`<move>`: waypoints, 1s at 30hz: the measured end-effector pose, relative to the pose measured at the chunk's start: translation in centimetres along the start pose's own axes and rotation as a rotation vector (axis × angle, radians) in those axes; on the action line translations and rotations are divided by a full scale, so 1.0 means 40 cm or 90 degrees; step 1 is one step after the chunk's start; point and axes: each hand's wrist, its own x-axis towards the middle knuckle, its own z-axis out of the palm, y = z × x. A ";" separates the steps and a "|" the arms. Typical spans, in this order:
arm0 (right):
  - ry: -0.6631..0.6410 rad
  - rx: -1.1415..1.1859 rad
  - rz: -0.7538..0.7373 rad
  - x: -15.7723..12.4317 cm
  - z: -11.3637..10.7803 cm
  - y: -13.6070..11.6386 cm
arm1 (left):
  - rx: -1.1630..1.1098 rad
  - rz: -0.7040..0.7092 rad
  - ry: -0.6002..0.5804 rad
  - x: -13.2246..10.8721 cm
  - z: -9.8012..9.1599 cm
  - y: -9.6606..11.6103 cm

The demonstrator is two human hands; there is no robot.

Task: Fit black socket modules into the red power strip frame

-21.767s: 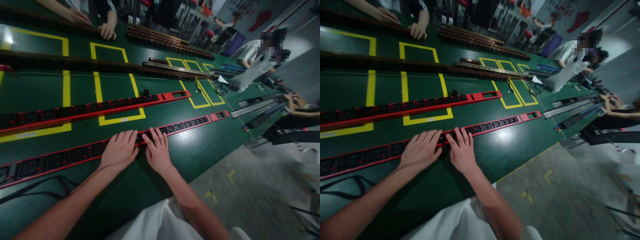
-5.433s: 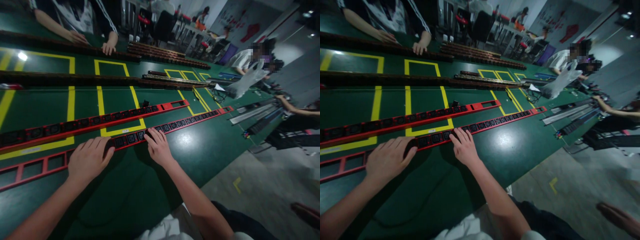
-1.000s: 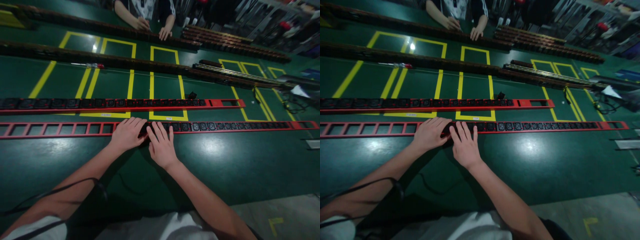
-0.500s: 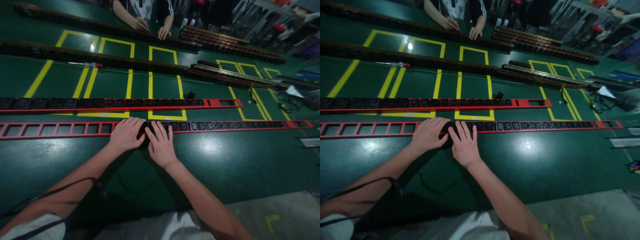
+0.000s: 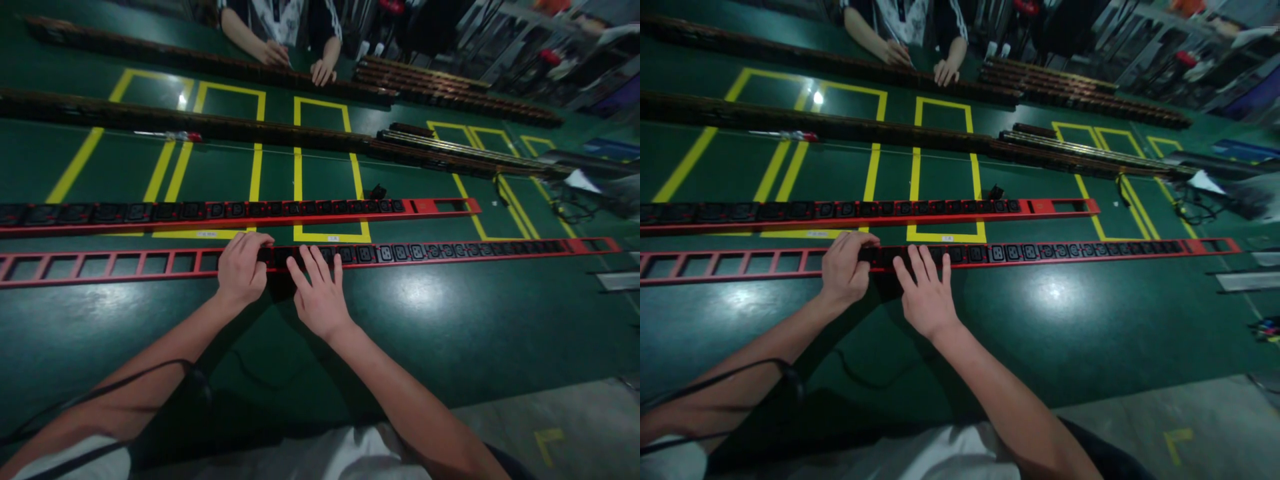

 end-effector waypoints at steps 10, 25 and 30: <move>-0.031 0.013 -0.059 0.029 -0.003 -0.068 | 0.000 -0.028 0.014 -0.006 0.013 -0.007; -0.022 0.028 -0.033 0.033 -0.003 -0.076 | 0.025 -0.006 -0.025 -0.007 0.011 -0.009; -0.020 0.025 -0.036 0.032 -0.003 -0.077 | 0.045 -0.002 -0.042 -0.004 0.007 -0.007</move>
